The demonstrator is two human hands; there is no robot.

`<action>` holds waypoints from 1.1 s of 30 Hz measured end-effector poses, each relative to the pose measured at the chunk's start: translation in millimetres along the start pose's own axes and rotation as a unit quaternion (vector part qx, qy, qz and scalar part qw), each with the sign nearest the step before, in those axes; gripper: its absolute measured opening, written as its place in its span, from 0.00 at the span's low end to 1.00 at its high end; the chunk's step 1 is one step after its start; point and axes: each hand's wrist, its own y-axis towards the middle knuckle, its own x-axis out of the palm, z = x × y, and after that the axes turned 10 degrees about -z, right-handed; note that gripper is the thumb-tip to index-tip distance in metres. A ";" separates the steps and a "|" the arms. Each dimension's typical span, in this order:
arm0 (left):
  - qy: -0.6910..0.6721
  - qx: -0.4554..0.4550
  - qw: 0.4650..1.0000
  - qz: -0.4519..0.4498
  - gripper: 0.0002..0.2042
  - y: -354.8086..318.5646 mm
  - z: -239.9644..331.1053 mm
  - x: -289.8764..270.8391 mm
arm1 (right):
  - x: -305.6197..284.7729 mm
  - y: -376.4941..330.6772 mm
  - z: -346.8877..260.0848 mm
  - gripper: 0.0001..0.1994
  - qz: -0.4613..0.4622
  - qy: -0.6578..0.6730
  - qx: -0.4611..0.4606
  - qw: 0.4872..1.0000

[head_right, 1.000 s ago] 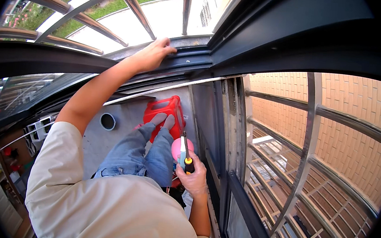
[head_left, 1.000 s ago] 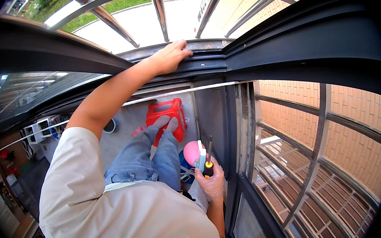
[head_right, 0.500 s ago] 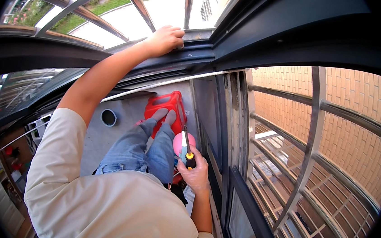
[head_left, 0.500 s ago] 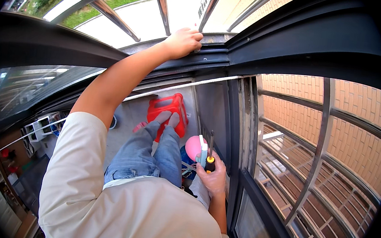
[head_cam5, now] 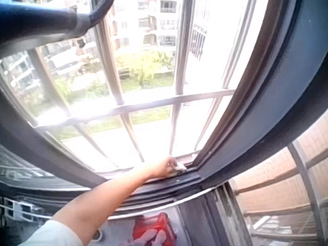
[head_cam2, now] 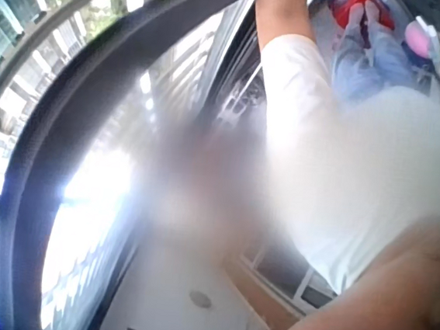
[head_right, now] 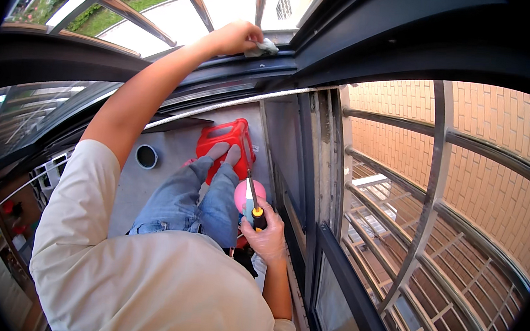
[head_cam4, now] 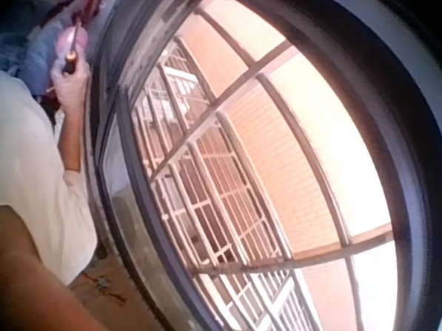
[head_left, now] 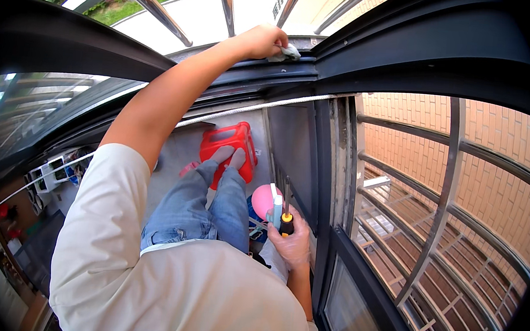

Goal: The person cleans the upper metal frame of a balcony window using a cloth and a screwdriver. They stand on a red plastic stool to reach the high frame, scraping debris from the tracks with the screwdriver and wiping the area with a cloth.

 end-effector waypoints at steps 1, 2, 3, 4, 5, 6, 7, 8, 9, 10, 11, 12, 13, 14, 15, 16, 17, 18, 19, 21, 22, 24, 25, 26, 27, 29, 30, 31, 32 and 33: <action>0.023 0.031 0.999 0.010 0.13 2.5 3.8 2.5 | -0.6 0.2 -0.7 0.23 0.000 -0.005 -0.004 1.000; 0.043 0.062 0.997 0.019 0.13 3.7 9.1 5.5 | -1.1 -1.3 -1.3 0.23 0.000 -0.011 -0.006 1.000; 0.097 0.088 0.991 0.008 0.13 6.5 12.0 3.9 | -1.3 -2.4 -1.3 0.23 0.000 -0.018 -0.007 1.000; 0.150 0.114 0.982 -0.004 0.13 11.1 13.6 -1.6 | -1.0 -2.0 -0.2 0.23 0.000 -0.003 -0.004 1.000; 0.200 0.139 0.970 -0.016 0.13 15.7 13.5 -4.0 | -0.9 -1.8 0.4 0.23 -0.002 0.011 0.002 1.000; 0.236 0.152 0.960 -0.021 0.14 21.5 10.9 -3.2 | -0.9 -2.8 1.9 0.23 -0.007 0.025 0.010 1.000; 0.262 0.174 0.949 0.000 0.15 23.8 7.0 -0.5 | -0.9 -2.8 1.8 0.23 -0.004 0.022 0.007 1.000; 0.282 0.171 0.944 -0.012 0.15 23.2 8.4 0.9 | -1.2 -2.1 0.9 0.23 -0.001 0.020 0.006 1.000; 0.304 0.172 0.937 -0.023 0.16 23.9 11.5 0.6 | 0.2 0.2 1.1 0.23 0.005 0.018 0.003 1.000; 0.333 0.162 0.928 -0.048 0.16 24.0 15.4 2.0 | 0.5 1.6 3.7 0.23 0.004 0.005 -0.011 1.000; 0.343 0.147 0.925 -0.065 0.15 21.1 21.3 0.0 | 1.0 2.8 4.0 0.23 -0.001 0.006 -0.003 1.000; 0.362 0.132 0.920 -0.073 0.15 22.2 23.7 1.8 | 1.5 3.4 3.7 0.23 -0.007 0.006 0.004 1.000; 0.380 0.116 0.914 -0.081 0.14 21.3 24.0 4.8 | 2.3 2.0 3.9 0.23 -0.013 0.006 0.010 1.000; 0.379 0.106 0.916 -0.081 0.15 19.8 23.0 5.6 | 2.8 1.8 4.7 0.23 -0.010 0.004 -0.005 1.000; 0.379 0.095 0.917 -0.081 0.15 16.5 21.0 6.5 | 3.0 1.9 5.8 0.23 -0.009 0.013 -0.004 1.000; 0.379 0.084 0.918 -0.081 0.15 12.3 18.7 7.6 | 2.9 2.2 7.0 0.23 -0.008 0.021 -0.003 1.000; 0.365 0.075 0.926 -0.066 0.15 6.6 16.3 8.8 | 3.2 2.7 7.4 0.23 -0.008 0.031 -0.004 0.999; 0.352 0.067 0.932 -0.051 0.15 -0.7 13.5 11.6 | 3.8 2.8 6.5 0.23 -0.007 0.029 0.000 1.000; 0.338 0.059 0.939 -0.036 0.16 -7.9 9.0 14.7 | 4.7 2.7 5.0 0.23 -0.007 0.027 0.004 1.000; 0.319 0.061 0.946 0.000 0.18 -19.6 -2.5 22.8 | 4.3 1.9 5.9 0.23 -0.004 0.033 0.003 0.999; 0.319 0.057 0.946 0.009 0.18 -26.8 -7.6 25.8 | 4.7 1.4 9.4 0.22 -0.003 0.043 -0.003 0.999; 0.304 0.057 0.951 0.027 0.20 -42.2 -19.3 27.6 | 5.0 -0.3 12.5 0.22 -0.002 0.046 -0.011 0.999; 0.306 0.054 0.950 0.026 0.19 -46.6 -22.2 28.4 | 4.4 -0.7 13.0 0.23 -0.002 0.039 -0.013 0.999; 0.310 0.049 0.949 0.025 0.19 -53.4 -20.7 27.5 | 4.2 -0.9 13.4 0.23 -0.003 0.033 -0.016 0.999; 0.313 0.044 0.948 0.024 0.19 -57.7 -19.3 26.8 | 4.1 -1.6 13.6 0.23 -0.003 0.038 -0.013 0.999; 0.312 0.030 0.950 0.004 0.19 -61.4 -19.7 26.1 | 3.7 -2.0 13.1 0.23 -0.006 0.047 -0.011 0.999; 0.311 0.022 0.950 -0.005 0.19 -63.4 -20.6 25.8 | 3.6 -2.0 12.1 0.23 -0.006 0.045 -0.010 0.999; 0.301 0.013 0.954 -0.006 0.20 -65.3 -23.9 25.5 | 3.4 -2.5 10.6 0.23 -0.005 0.043 -0.008 0.999; 0.290 0.008 0.957 -0.008 0.20 -65.6 -26.1 24.8 | 4.2 -2.4 9.6 0.23 -0.002 0.041 -0.005 0.999; 0.280 0.002 0.960 -0.010 0.21 -65.1 -27.7 23.8 | 4.0 -1.8 6.4 0.22 -0.003 0.036 -0.006 0.999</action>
